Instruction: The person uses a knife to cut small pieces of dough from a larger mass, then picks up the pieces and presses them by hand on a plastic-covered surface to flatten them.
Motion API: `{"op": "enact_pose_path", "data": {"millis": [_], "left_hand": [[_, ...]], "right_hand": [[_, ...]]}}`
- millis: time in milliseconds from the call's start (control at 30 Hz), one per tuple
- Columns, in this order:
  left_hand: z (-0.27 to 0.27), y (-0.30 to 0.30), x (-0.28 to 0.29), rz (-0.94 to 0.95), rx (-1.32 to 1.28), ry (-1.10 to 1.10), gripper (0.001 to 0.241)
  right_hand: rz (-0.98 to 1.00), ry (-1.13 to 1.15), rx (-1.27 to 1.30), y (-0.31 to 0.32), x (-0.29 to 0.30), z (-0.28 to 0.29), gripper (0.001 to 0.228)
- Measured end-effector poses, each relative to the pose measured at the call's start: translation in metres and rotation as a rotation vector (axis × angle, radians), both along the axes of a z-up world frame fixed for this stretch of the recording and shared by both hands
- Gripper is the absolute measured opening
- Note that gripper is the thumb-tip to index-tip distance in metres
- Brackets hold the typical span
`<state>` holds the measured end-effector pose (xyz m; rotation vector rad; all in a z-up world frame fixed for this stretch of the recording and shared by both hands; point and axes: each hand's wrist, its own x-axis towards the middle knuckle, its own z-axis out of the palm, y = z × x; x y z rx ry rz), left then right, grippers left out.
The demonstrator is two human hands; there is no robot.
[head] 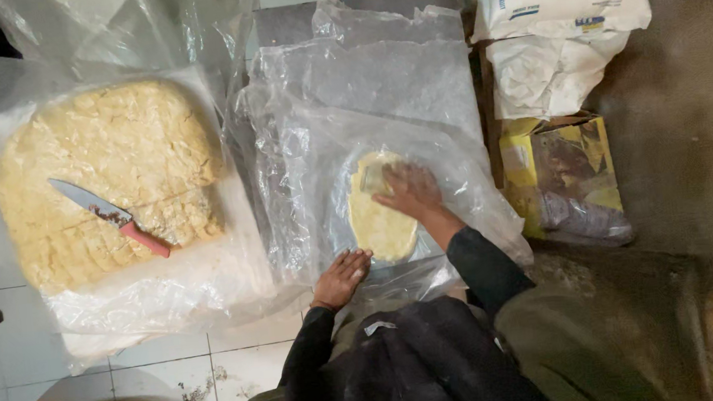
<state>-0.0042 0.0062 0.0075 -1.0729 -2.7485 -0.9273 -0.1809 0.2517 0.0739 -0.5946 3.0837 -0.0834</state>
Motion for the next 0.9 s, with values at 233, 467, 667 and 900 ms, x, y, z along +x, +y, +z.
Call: {"op": "enact_pose_path", "data": {"millis": [233,467,667,900], "left_hand": [[-0.011,0.001,0.006,-0.001,0.004,0.010,0.035],[-0.017,0.000,0.013,-0.034,-0.121,-0.080,0.030],[0.000,0.004,0.007,0.005,-0.006,-0.001,0.029],[-0.006,0.003,0.008,0.023,0.016,0.000,0.026]], "right_hand": [[-0.117,-0.285,-0.112,-0.016,0.003,0.014,0.084],[0.223,-0.231,-0.029,-0.030,0.095,0.040,0.074],[-0.043,-0.237,-0.085,-0.034,-0.042,0.042,0.075],[0.180,-0.324,-0.008,-0.056,0.011,0.044,0.078]]}}
